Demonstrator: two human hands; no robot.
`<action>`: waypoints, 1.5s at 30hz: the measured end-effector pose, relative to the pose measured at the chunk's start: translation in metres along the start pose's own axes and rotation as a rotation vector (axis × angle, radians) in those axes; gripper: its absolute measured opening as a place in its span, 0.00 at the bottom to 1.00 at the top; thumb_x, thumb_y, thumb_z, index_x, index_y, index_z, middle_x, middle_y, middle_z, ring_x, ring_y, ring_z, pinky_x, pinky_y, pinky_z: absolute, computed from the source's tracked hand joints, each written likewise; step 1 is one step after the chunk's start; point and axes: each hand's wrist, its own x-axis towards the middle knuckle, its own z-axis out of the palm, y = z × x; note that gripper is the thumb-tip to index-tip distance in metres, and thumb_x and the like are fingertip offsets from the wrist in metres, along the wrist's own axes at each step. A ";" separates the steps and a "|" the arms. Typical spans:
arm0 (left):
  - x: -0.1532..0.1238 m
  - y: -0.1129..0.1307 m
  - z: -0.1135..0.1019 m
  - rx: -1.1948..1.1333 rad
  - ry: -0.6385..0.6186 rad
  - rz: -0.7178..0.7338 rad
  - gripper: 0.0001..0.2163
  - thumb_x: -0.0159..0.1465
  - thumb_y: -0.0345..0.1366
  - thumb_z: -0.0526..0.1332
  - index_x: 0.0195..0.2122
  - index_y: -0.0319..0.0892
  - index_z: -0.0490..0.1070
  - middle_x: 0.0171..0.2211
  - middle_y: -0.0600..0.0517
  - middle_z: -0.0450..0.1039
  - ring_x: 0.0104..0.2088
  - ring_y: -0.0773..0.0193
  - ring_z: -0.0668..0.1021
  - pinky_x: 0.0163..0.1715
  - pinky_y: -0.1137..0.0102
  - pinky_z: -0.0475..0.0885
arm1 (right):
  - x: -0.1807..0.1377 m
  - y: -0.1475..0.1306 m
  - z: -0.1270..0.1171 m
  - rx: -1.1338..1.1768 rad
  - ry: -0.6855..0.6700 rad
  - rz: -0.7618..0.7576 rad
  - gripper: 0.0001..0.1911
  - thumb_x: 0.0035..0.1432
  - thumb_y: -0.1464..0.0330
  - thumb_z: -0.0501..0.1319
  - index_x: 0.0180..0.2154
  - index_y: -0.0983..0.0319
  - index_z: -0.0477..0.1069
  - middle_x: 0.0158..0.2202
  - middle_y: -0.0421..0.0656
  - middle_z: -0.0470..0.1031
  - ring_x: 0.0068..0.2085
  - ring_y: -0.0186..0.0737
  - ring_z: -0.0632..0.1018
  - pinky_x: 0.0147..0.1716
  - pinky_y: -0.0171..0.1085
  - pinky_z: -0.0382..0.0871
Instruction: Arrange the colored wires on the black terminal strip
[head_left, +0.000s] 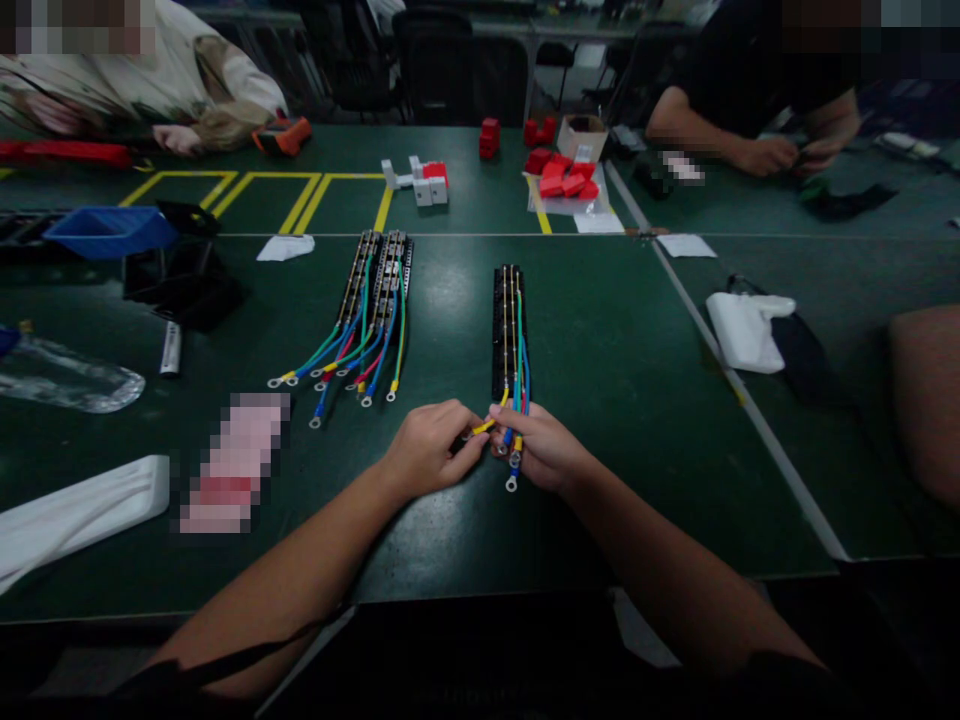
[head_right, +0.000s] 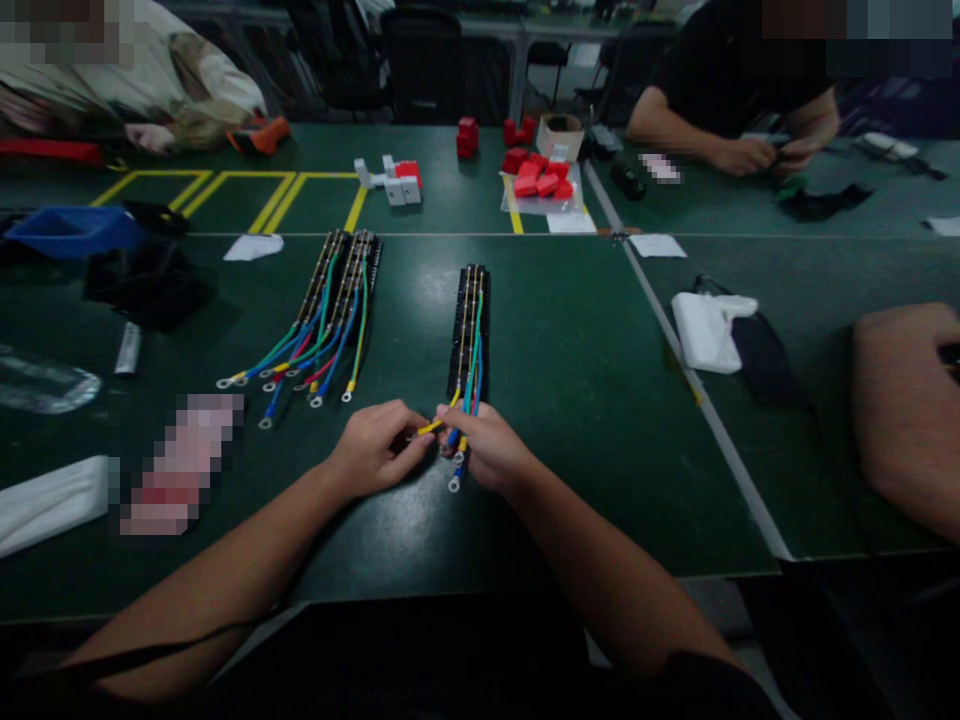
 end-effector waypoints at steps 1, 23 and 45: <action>0.000 0.000 0.000 0.006 -0.001 0.002 0.08 0.65 0.37 0.56 0.34 0.39 0.69 0.25 0.53 0.68 0.25 0.68 0.70 0.27 0.72 0.65 | 0.000 0.000 0.000 -0.002 -0.003 0.001 0.15 0.44 0.65 0.71 0.26 0.64 0.67 0.17 0.35 0.66 0.19 0.28 0.66 0.20 0.31 0.60; 0.003 0.004 0.015 0.212 0.075 0.037 0.08 0.66 0.35 0.54 0.31 0.39 0.66 0.25 0.51 0.69 0.26 0.65 0.70 0.28 0.69 0.64 | -0.002 -0.004 -0.001 0.049 -0.022 0.022 0.15 0.45 0.66 0.71 0.25 0.64 0.66 0.17 0.35 0.65 0.19 0.27 0.65 0.20 0.30 0.60; 0.004 0.001 0.007 0.151 0.043 0.032 0.10 0.68 0.38 0.54 0.32 0.38 0.69 0.25 0.52 0.70 0.25 0.66 0.70 0.29 0.70 0.63 | -0.002 -0.003 -0.006 0.045 -0.099 0.021 0.15 0.50 0.64 0.69 0.26 0.63 0.64 0.18 0.34 0.64 0.19 0.28 0.67 0.21 0.30 0.61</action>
